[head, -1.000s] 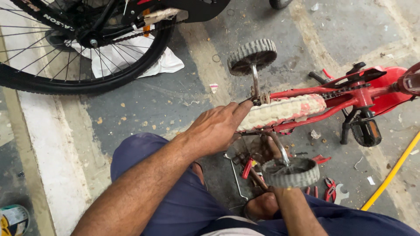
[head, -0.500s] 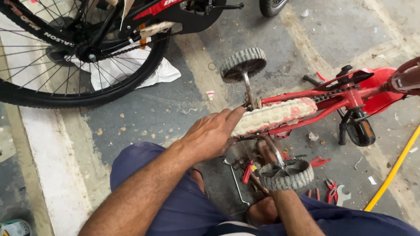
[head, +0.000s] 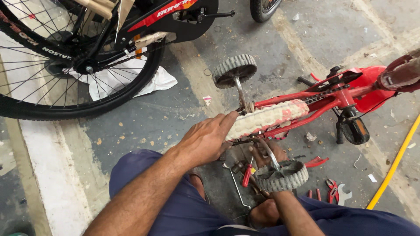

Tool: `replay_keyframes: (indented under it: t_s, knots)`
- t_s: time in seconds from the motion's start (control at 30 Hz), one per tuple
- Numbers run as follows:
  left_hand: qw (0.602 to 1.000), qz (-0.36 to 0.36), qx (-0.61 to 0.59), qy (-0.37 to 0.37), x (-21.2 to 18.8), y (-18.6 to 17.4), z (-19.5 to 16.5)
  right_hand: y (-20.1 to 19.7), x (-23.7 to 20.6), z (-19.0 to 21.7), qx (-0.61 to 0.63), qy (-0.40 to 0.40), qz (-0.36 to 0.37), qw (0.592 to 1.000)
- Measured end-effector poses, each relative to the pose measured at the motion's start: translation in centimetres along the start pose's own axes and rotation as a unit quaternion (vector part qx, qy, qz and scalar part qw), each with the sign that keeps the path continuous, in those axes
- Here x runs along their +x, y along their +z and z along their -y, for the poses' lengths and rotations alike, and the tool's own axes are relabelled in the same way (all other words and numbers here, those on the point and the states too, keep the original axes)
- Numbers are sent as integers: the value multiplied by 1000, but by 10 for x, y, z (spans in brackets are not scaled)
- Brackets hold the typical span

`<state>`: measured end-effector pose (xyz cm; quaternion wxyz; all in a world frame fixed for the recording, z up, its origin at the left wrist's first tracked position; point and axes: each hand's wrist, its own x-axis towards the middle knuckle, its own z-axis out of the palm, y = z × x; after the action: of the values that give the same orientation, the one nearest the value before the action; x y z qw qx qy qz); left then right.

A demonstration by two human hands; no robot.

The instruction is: The person removes a training wheel from a red child's bicycle using a screwdriver and wrench. They loosen the bolts, detach the wheel, and set it aside while working on the floor.

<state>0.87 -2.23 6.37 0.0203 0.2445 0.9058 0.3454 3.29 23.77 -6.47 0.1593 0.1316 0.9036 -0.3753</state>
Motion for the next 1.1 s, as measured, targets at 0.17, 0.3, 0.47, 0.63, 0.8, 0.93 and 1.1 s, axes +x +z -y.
replay_keyframes:
  t_s: [0.17,0.3,0.47,0.63,0.8,0.93,1.1]
  knots:
    - [1000,15,11,-17,0,1,1,-5,-4,8,245,-47,50,967]
    - [1000,14,12,-10,1,-1,-3,2,2,-9,29,-70,-17,997]
    - [998,38,16,-42,1,-11,-6,6,24,-27,242,-40,63,967]
    - [996,58,26,-62,0,-16,-5,-3,26,-28,167,-2,131,977]
    - [996,65,26,-61,-1,-13,-3,-4,5,-10,17,-137,-71,988]
    - [998,41,10,-42,-1,-12,0,-19,2,2,-149,-524,-83,835]
    - [996,63,23,-55,-1,-9,1,-5,2,-7,-41,-234,-91,967]
